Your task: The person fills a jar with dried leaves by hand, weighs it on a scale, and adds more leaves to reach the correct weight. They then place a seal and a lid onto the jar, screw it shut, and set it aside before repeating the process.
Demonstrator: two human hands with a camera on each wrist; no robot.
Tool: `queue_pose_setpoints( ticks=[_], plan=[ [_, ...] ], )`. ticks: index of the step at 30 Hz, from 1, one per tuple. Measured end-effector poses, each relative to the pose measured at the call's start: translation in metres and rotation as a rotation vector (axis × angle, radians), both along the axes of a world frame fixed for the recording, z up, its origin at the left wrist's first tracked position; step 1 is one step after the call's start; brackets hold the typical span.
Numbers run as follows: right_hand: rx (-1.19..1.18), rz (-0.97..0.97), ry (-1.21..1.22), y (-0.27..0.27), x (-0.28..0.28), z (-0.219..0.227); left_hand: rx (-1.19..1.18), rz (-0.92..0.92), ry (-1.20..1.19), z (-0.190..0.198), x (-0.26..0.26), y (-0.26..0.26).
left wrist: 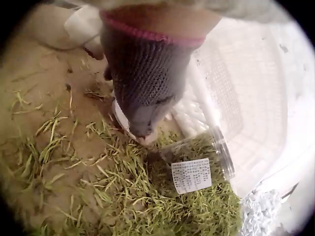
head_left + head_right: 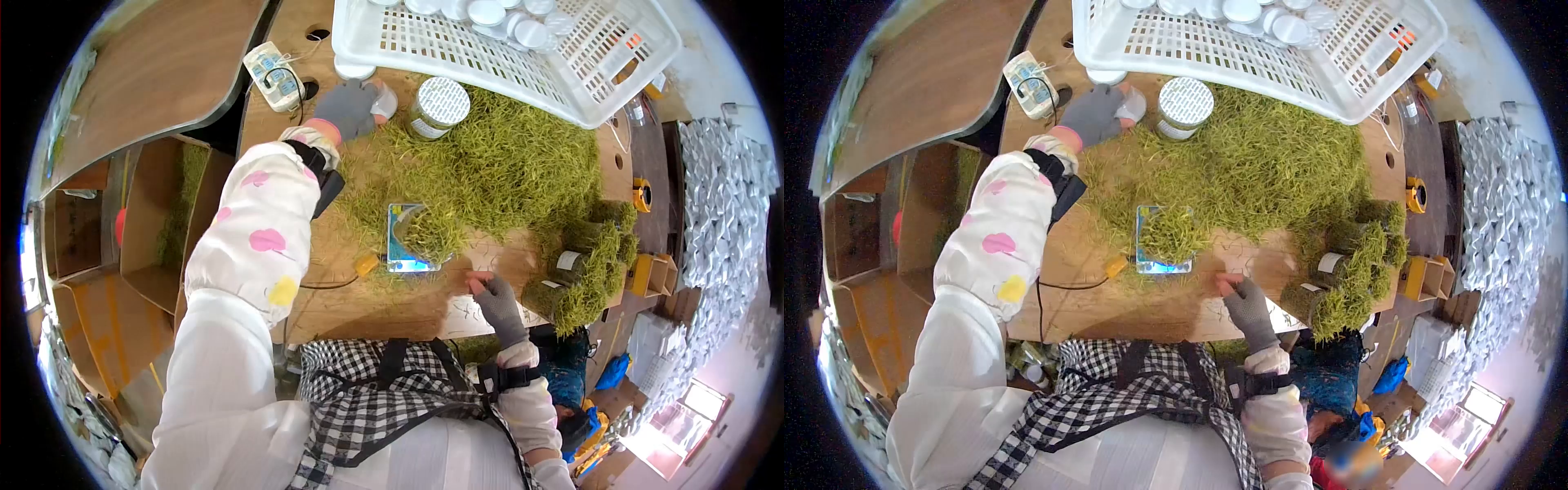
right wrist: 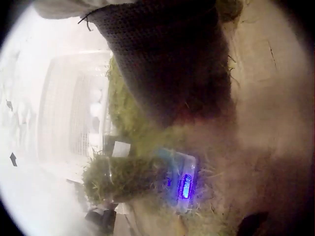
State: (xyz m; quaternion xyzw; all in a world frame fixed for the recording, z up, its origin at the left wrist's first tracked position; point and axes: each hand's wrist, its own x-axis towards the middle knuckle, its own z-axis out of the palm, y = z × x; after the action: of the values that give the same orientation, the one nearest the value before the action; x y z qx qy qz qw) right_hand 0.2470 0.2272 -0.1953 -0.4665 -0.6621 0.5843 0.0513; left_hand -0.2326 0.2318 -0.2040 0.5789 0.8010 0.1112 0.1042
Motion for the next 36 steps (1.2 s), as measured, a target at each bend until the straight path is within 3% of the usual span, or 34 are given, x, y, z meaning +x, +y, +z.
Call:
queue_pose_setpoints(
  ticks=[5, 7, 9, 12, 14, 19, 22, 24, 26, 27, 29, 31, 33, 34, 36],
  plan=[
    [0.001, -0.022, -0.01, 0.002, -0.002, 0.006, -0.087, -0.053, 0.03, 0.006, -0.005, 0.0],
    [0.088, 0.002, -0.045, 0.0, -0.008, 0.009, -0.024, 0.035, -0.15, 0.0, -0.004, 0.001],
    [0.111, 0.01, -0.019, -0.001, -0.014, 0.014, 0.011, 0.034, -0.197, -0.007, -0.007, 0.004],
    [0.114, 0.018, -0.014, -0.002, -0.02, 0.027, 0.033, 0.062, -0.304, -0.048, -0.025, 0.008],
    [0.106, 0.028, -0.033, 0.001, -0.023, 0.031, 0.034, 0.099, -0.363, -0.05, -0.03, 0.007],
    [0.147, 0.019, 0.002, -0.001, -0.016, 0.027, 0.077, 0.293, -0.259, -0.016, -0.002, -0.002],
    [0.132, 0.007, 0.034, 0.001, -0.012, 0.026, 0.265, 0.321, -0.14, -0.017, 0.007, -0.006],
    [0.127, -0.006, 0.045, -0.001, -0.009, 0.026, 0.234, 0.35, -0.112, -0.017, 0.004, -0.011],
    [0.117, -0.101, 0.015, 0.006, -0.012, 0.028, 0.293, 0.403, -0.076, 0.008, 0.01, -0.028],
    [0.117, -0.099, 0.024, 0.007, -0.017, 0.034, 0.541, 0.383, -0.042, -0.01, 0.002, -0.035],
    [0.248, -0.154, 0.131, 0.007, -0.032, 0.062, 0.418, 0.624, -0.154, 0.013, 0.006, -0.058],
    [0.304, -0.114, 0.19, 0.007, -0.048, 0.092, 0.553, 0.589, -0.128, 0.015, 0.009, -0.087],
    [0.468, -0.024, 0.299, 0.002, -0.067, 0.123, 0.509, 0.677, -0.743, 0.041, 0.035, -0.124],
    [0.419, -0.016, 0.283, -0.005, -0.078, 0.138, 0.529, 0.675, -0.929, 0.061, 0.057, -0.137],
    [0.316, 0.011, 0.5, -0.021, -0.109, 0.153, 0.536, 0.634, -1.214, 0.105, 0.112, -0.15]
  ],
)
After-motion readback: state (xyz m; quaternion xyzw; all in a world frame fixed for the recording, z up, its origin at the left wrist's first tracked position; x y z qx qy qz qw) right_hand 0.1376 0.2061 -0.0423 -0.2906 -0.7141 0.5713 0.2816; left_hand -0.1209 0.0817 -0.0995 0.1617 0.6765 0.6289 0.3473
